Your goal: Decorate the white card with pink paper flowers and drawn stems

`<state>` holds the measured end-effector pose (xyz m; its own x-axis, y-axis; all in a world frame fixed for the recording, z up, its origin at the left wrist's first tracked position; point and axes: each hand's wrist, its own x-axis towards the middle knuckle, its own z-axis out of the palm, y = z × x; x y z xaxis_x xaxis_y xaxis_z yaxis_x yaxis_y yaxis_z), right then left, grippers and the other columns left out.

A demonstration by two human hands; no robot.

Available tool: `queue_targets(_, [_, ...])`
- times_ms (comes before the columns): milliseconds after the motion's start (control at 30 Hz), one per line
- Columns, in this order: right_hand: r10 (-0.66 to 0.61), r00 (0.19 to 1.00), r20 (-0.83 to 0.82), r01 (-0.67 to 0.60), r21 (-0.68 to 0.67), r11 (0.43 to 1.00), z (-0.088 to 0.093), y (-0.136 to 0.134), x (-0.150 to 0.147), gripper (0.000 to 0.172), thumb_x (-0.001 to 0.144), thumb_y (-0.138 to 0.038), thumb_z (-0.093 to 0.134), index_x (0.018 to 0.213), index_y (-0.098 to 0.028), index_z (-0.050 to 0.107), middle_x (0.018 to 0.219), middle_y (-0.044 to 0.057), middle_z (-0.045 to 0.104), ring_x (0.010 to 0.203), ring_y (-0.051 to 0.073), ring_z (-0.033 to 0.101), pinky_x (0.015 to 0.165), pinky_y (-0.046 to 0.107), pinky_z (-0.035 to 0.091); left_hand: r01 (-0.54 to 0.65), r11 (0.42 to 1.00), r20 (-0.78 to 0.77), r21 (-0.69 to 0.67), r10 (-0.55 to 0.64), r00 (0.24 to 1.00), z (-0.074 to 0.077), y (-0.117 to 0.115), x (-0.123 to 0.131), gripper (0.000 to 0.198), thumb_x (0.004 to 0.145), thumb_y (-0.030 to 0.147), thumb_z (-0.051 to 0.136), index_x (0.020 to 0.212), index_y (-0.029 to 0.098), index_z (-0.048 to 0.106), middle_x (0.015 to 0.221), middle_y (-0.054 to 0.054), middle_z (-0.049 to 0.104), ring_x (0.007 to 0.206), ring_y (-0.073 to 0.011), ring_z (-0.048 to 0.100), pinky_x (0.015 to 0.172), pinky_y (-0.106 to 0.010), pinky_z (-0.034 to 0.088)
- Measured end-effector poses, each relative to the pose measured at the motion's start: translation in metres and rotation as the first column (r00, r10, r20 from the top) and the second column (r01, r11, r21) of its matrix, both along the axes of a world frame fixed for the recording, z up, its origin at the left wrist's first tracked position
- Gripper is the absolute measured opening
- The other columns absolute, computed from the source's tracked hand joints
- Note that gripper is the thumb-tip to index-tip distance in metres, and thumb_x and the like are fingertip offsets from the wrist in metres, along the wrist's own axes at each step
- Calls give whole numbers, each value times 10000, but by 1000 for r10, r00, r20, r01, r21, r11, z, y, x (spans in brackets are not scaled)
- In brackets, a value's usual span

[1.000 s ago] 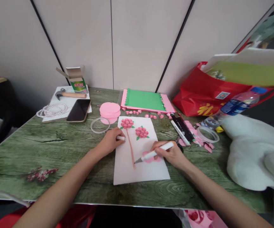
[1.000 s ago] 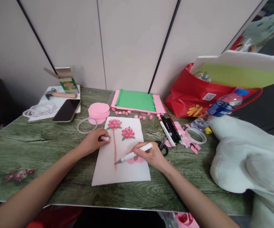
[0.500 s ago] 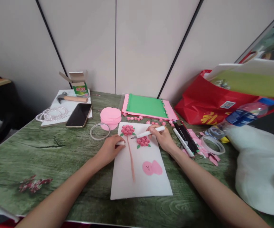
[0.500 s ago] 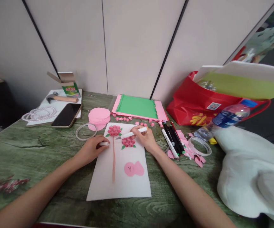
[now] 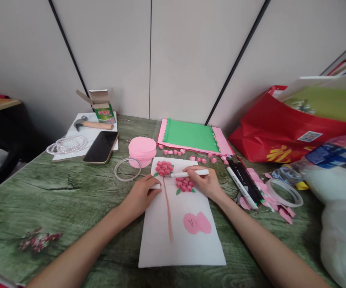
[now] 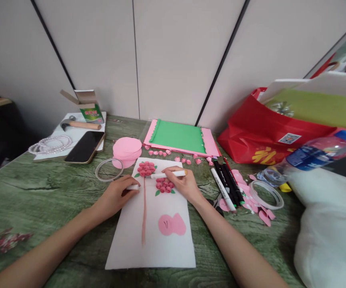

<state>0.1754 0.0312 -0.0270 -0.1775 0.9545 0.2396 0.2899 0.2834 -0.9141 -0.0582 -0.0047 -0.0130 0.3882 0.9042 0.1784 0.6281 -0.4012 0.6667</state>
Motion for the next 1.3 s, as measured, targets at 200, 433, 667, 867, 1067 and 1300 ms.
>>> queue_targets(200, [6,1000,21,-6,40,999,3,-3,-1,264,806,-366,561,829,-141,698,653,35,656,568,140,570,503,226,422,7,1000,-5,15,-6,1000,-1,0,1,93,789,127,517,842,165,585,839,-29,564,692,-141,521,643,-267,418])
queue_targets(433, [10,999,41,-15,130,991,1,-4,-2,239,805,-343,565,829,-152,706,686,46,639,613,152,557,534,246,423,8,1000,1,22,-8,1000,-1,-1,1,94,784,120,518,824,172,585,837,-30,564,709,-146,530,642,-264,422])
queue_targets(667, [40,999,18,-42,108,993,1,-4,0,233,800,-335,575,799,-143,708,656,42,635,579,143,532,513,242,393,8,1000,-9,9,-8,1000,-2,0,0,99,773,99,534,823,160,594,846,-32,560,692,-138,524,636,-252,415])
queue_targets(867, [43,999,-22,-42,41,998,2,-4,3,246,798,-348,569,747,-147,702,591,29,640,543,145,560,526,241,427,5,1000,-8,-3,-5,1000,-2,-1,0,101,776,110,533,833,163,597,842,-30,557,688,-139,522,632,-252,414])
queue_targets(1067, [1,1000,25,-2,63,998,2,-4,0,246,790,-347,576,788,-141,711,661,43,657,565,143,551,497,232,406,-2,1000,-7,-4,2,1000,0,0,1,95,767,125,534,822,173,594,840,-24,563,671,-138,516,637,-263,417])
queue_targets(1300, [88,996,-19,-87,17,996,0,-3,3,292,796,-383,561,666,-153,685,534,38,629,527,158,562,504,257,440,-2,1000,-11,3,2,1000,0,0,1,89,765,129,529,808,174,594,818,-18,555,650,-132,502,625,-259,410])
